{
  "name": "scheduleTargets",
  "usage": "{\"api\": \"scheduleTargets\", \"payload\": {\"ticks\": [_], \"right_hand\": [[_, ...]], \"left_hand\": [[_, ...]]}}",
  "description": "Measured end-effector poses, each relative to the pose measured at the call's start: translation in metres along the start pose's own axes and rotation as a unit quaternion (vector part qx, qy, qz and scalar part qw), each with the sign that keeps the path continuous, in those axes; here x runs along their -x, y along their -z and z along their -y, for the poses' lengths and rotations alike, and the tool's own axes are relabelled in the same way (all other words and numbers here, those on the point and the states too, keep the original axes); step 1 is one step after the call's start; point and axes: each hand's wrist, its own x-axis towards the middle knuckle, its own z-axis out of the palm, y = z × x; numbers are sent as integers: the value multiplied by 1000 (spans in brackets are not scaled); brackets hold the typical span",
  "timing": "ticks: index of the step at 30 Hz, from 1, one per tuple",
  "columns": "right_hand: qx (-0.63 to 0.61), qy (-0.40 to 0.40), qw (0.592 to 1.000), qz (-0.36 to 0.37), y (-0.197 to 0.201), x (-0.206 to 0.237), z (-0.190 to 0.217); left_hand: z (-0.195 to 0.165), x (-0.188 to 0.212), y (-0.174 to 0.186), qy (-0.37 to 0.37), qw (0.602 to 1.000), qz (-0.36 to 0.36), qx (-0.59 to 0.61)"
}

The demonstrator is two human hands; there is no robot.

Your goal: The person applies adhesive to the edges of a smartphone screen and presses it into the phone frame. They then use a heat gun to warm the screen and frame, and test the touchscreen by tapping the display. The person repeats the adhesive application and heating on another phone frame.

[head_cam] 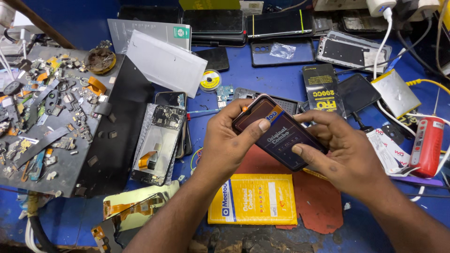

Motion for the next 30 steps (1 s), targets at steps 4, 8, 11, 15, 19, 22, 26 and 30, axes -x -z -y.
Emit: {"api": "scheduleTargets", "payload": {"ticks": [4,8,11,15,19,22,26,30], "right_hand": [[-6,-14,1000,-3,0,-1,-1],[-28,-6,1000,-1,-1,-1,-2],[-27,3,1000,1,-2,-1,-3],[-25,-2,1000,9,-2,-2,-4],[-32,-20,999,6,-1,-2,-5],[-34,-11,999,4,-1,-2,-6],[-31,3,1000,4,-1,-2,-7],[-26,2,1000,1,-2,-2,-8]], "left_hand": [[0,-1,0,3,1000,-3,-2],[0,-1,0,-4,1000,0,1],[0,-1,0,-1,1000,2,5],[0,0,0,2,1000,-1,0],[1,0,0,0,1000,0,1],[1,-1,0,-4,1000,5,7],[1,-1,1,-2,1000,13,23],[2,-1,1,-15,1000,11,8]]}}
